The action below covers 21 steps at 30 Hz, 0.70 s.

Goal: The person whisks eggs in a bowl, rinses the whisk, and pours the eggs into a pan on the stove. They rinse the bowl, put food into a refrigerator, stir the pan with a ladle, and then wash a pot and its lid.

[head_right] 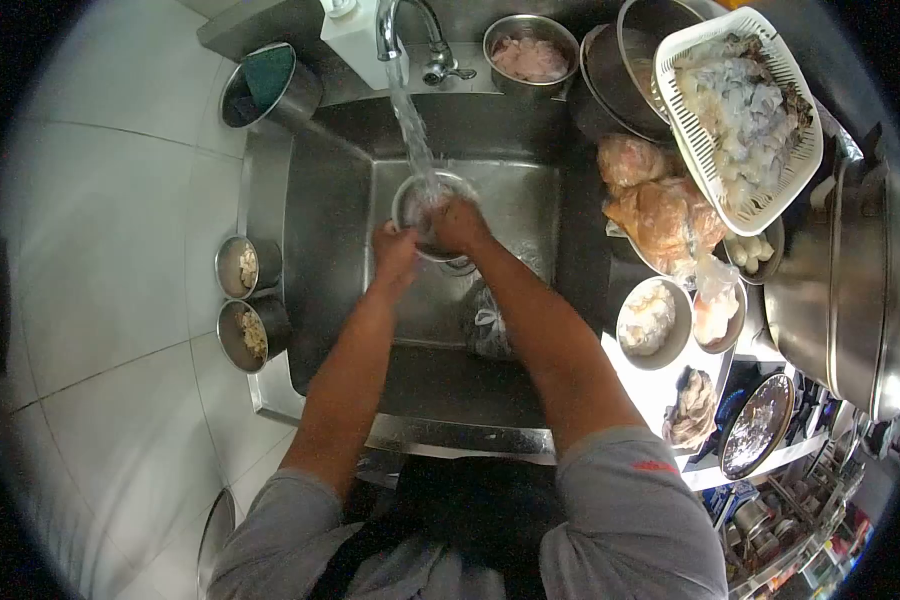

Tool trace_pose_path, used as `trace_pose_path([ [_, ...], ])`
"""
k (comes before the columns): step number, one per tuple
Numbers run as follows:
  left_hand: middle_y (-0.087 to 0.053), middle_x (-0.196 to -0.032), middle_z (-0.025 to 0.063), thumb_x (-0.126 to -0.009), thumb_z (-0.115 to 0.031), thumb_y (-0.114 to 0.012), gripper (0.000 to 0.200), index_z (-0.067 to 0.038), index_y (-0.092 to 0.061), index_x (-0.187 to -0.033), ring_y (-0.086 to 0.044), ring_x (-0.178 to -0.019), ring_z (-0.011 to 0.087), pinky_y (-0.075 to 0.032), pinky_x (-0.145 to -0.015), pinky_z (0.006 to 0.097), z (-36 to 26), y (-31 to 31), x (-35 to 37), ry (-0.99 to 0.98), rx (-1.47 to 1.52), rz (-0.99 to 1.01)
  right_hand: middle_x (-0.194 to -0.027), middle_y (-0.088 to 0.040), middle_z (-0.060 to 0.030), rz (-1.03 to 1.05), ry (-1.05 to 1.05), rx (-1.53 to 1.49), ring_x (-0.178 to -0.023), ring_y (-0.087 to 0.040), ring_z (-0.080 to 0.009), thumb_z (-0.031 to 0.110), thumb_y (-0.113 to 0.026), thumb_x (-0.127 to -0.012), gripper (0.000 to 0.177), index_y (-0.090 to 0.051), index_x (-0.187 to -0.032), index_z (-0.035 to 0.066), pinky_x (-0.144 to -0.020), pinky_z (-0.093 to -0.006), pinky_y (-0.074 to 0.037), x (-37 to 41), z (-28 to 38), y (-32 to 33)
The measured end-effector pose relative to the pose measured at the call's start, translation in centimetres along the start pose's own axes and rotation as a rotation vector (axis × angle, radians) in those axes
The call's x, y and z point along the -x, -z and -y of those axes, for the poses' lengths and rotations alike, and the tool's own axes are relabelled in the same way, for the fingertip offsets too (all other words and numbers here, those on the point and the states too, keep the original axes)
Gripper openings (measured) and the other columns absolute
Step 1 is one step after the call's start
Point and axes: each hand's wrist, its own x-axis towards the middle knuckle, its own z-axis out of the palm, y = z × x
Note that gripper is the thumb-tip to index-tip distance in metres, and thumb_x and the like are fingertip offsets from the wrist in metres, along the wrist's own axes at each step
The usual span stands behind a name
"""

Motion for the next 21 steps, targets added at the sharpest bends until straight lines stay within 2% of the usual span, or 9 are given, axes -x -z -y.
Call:
trace_pose_path([
  [1,-0.060,-0.094,0.0174,-0.082,-0.010,-0.055,0.028,0.006,-0.054,-0.105,-0.062,-0.085,0.0274,-0.052,-0.074,0.0422,-0.4,-1.2,0.2,0.092,-0.125,0.028,-0.092,-0.063,-0.0172,-0.001,0.000,0.001,-0.086,-0.060,-0.0305,0.031,-0.056,-0.088,0.032,-0.060,-0.106,0.004,-0.076,-0.0394,-0.048,-0.9,0.6,0.4],
  [3,-0.060,-0.094,0.0180,-0.082,-0.011,-0.056,0.029,0.005,-0.054,-0.106,-0.062,-0.084,0.0270,-0.052,-0.072,0.0427,2.6,-1.3,-1.7,0.027,0.044,0.085,-0.098,-0.061,-0.0224,-0.185,-0.824,-1.369,-0.091,-0.061,-0.0333,0.034,-0.057,-0.086,0.038,-0.058,-0.107,0.003,-0.077,-0.0433,-0.049,-3.2,3.1,1.8],
  [4,-0.059,-0.096,0.0184,-0.081,-0.010,-0.056,0.030,0.004,-0.053,-0.108,-0.062,-0.087,0.0284,-0.053,-0.072,0.0435,1.9,-0.6,-1.5,0.015,0.009,0.049,-0.106,-0.058,-0.0233,0.195,-0.687,-1.129,-0.099,-0.058,-0.0372,0.032,-0.055,-0.087,0.035,-0.057,-0.109,0.004,-0.083,-0.0471,-0.047,-2.2,3.0,4.0],
  [8,-0.060,-0.093,0.0175,-0.078,-0.006,-0.057,0.033,0.002,-0.052,-0.110,-0.063,-0.086,0.0261,-0.054,-0.065,0.0383,1.6,2.3,-4.4,0.078,0.147,-0.040,-0.108,-0.057,-0.0164,0.452,-0.099,-0.328,-0.106,-0.055,-0.0311,0.031,-0.062,-0.086,0.036,-0.057,-0.109,0.003,-0.093,-0.0416,-0.041,1.8,3.7,8.3],
  [11,-0.055,-0.108,0.0233,-0.083,-0.015,-0.059,0.043,-0.001,-0.044,-0.120,-0.063,-0.092,0.0338,-0.056,-0.068,0.0451,2.9,4.4,-8.8,0.314,0.332,0.109,-0.100,-0.059,-0.0162,0.050,0.302,-0.146,-0.100,-0.058,-0.0314,0.029,-0.061,-0.085,0.032,-0.059,-0.103,0.003,-0.088,-0.0414,-0.044,2.5,2.3,7.1],
  [14,-0.051,-0.126,0.0223,-0.092,-0.033,-0.049,0.055,-0.002,-0.039,-0.136,-0.057,-0.110,0.0340,-0.048,-0.092,0.0495,-1.8,-0.3,-4.8,0.449,0.406,0.135,-0.095,-0.064,-0.0181,0.101,-0.113,-0.392,-0.091,-0.061,-0.0378,0.029,-0.055,-0.087,0.029,-0.063,-0.099,0.003,-0.083,-0.0462,-0.047,-1.5,1.9,5.6],
  [16,-0.042,-0.140,0.0168,-0.095,-0.041,-0.046,0.061,-0.005,-0.034,-0.142,-0.046,-0.125,0.0299,-0.036,-0.104,0.0436,-1.2,-5.0,-4.1,-0.288,0.254,0.085,-0.092,-0.065,-0.0189,-0.023,-0.317,-0.490,-0.087,-0.061,-0.0403,0.029,-0.055,-0.087,0.028,-0.064,-0.098,0.004,-0.081,-0.0480,-0.048,-3.4,1.6,4.6],
  [18,-0.038,-0.144,0.0137,-0.095,-0.041,-0.045,0.061,-0.007,-0.031,-0.145,-0.040,-0.129,0.0275,-0.031,-0.107,0.0405,-0.3,-5.4,-4.8,-0.289,0.360,0.120,-0.097,-0.064,-0.0221,-0.296,-0.345,-0.525,-0.089,-0.060,-0.0427,0.027,-0.052,-0.089,0.029,-0.063,-0.096,0.001,-0.081,-0.0484,-0.048,-4.7,1.0,2.8],
  [21,-0.043,-0.141,0.0125,-0.094,-0.045,-0.045,0.061,-0.008,-0.037,-0.142,-0.045,-0.125,0.0284,-0.034,-0.106,0.0396,-0.9,-4.8,-5.6,-0.256,0.390,0.056,-0.102,-0.064,-0.0227,-0.011,-0.698,-0.612,-0.095,-0.060,-0.0419,0.028,-0.048,-0.091,0.032,-0.064,-0.101,0.003,-0.083,-0.0468,-0.048,-3.5,2.6,4.5],
])
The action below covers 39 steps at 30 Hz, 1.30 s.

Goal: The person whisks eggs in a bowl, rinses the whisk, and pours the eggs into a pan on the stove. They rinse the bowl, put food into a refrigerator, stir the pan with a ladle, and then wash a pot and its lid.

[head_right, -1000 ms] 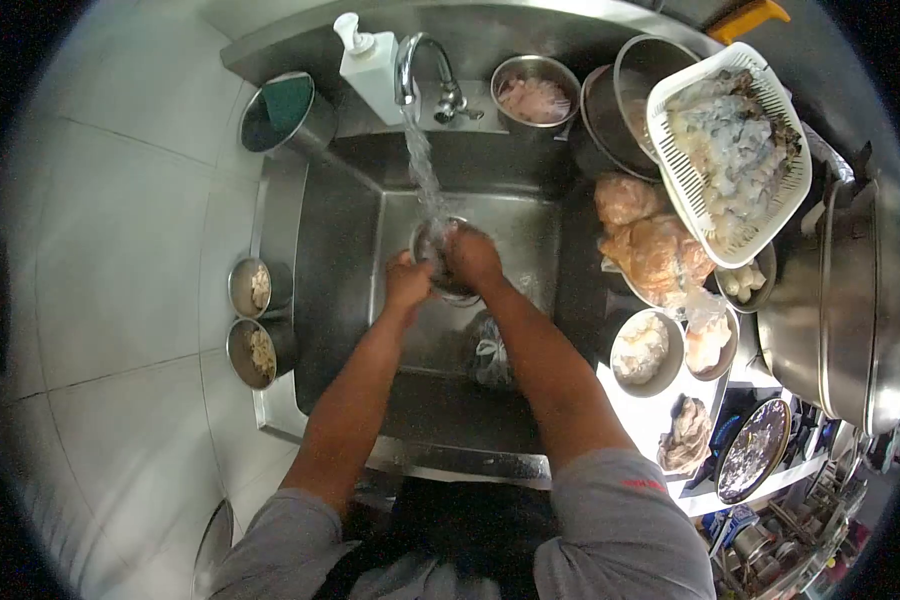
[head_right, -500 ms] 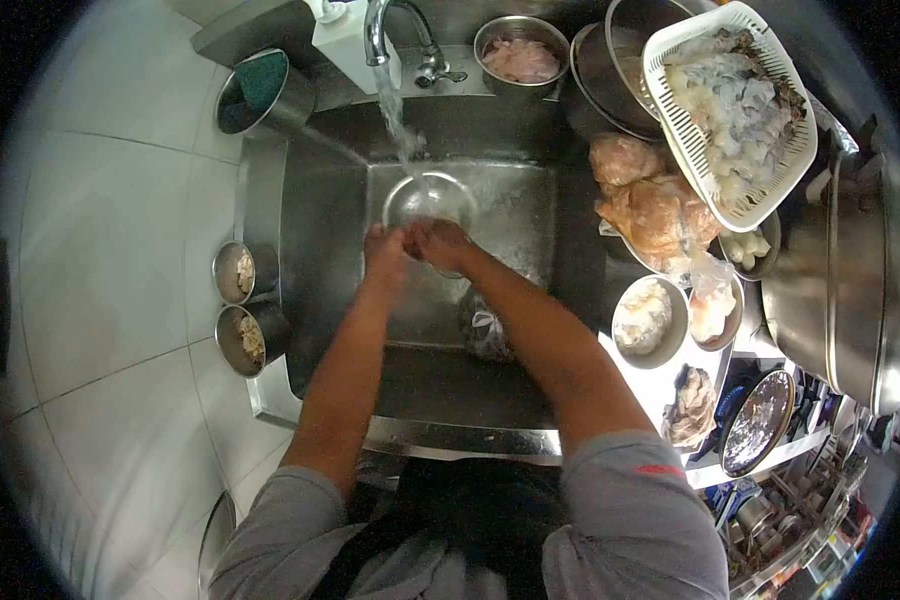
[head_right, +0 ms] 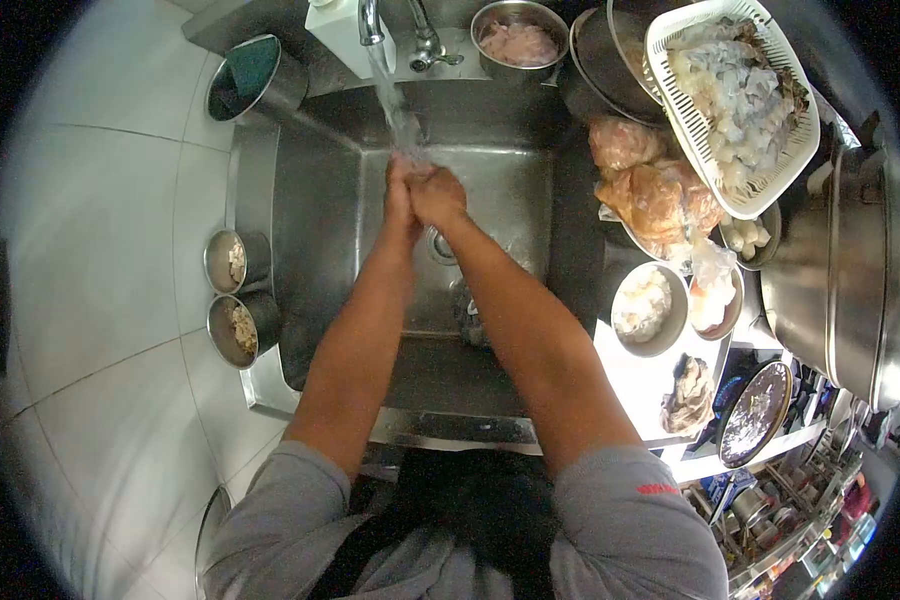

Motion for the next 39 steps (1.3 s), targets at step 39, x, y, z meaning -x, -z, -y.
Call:
trace_pose_path([
  [39,-0.063,-0.090,0.0159,-0.080,-0.042,-0.071,0.047,-0.002,-0.062,-0.103,-0.059,-0.080,0.0318,-0.047,-0.077,0.0451,-5.0,1.9,-25.8,-0.823,-1.471,0.510,-0.084,-0.061,-0.0030,0.421,-0.418,-1.334,-0.072,-0.060,-0.0175,0.028,-0.056,-0.094,0.020,-0.061,-0.097,0.009,-0.067,-0.0362,-0.054,29.4,-9.7,4.7],
])
